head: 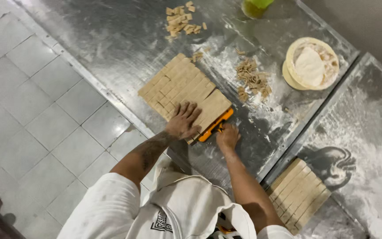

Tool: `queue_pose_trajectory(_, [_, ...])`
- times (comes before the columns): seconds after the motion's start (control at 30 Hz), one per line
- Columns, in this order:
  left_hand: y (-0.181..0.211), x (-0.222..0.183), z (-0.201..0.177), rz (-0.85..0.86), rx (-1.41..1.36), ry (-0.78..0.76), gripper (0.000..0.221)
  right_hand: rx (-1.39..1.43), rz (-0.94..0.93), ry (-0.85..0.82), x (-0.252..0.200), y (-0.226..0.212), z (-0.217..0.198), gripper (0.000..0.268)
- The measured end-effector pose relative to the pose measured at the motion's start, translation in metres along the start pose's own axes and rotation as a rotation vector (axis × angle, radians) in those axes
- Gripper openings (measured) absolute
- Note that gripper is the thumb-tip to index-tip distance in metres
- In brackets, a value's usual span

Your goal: The person organizes and moves rectangular strips of dough on a metal table using a metal scraper and by hand, eventually placing them onto trays.

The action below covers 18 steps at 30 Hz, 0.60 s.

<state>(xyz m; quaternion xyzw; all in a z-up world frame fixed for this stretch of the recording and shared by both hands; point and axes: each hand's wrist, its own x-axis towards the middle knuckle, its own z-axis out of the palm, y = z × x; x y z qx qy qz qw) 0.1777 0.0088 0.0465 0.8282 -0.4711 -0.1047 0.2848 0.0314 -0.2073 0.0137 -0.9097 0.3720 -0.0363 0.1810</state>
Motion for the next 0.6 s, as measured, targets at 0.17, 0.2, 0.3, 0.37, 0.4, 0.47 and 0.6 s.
queue_pose_trajectory(0.17, [0.002, 0.013, -0.011, -0.074, 0.130, -0.221, 0.084, -0.061, 0.054, -0.016, -0.024, -0.004, -0.001, 0.037])
queue_pose_trajectory(0.2, [0.000, 0.005, -0.011, -0.102, 0.134, -0.267, 0.084, -0.071, 0.051, -0.062, -0.023, -0.003, -0.002, 0.039])
queue_pose_trajectory(0.3, [-0.004, -0.016, -0.005, -0.042, -0.058, -0.161, 0.077, -0.106, 0.032, -0.142, 0.004, 0.004, -0.006, 0.044])
queue_pose_trajectory(0.37, [-0.007, -0.039, -0.004, 0.001, -0.033, -0.032, 0.076, -0.126, -0.017, -0.153, 0.017, 0.011, -0.003, 0.046])
queue_pose_trajectory(0.4, [-0.007, -0.043, -0.005, 0.023, -0.018, 0.030, 0.076, -0.109, -0.038, -0.114, 0.018, 0.015, 0.000, 0.046])
queue_pose_trajectory(0.47, [-0.007, -0.048, -0.014, -0.047, 0.075, -0.126, 0.079, -0.073, -0.087, -0.040, 0.007, 0.020, 0.011, 0.046])
queue_pose_trajectory(0.6, [0.001, -0.038, -0.041, -0.169, 0.134, -0.433, 0.079, -0.031, -0.012, 0.012, -0.042, 0.031, 0.023, 0.048])
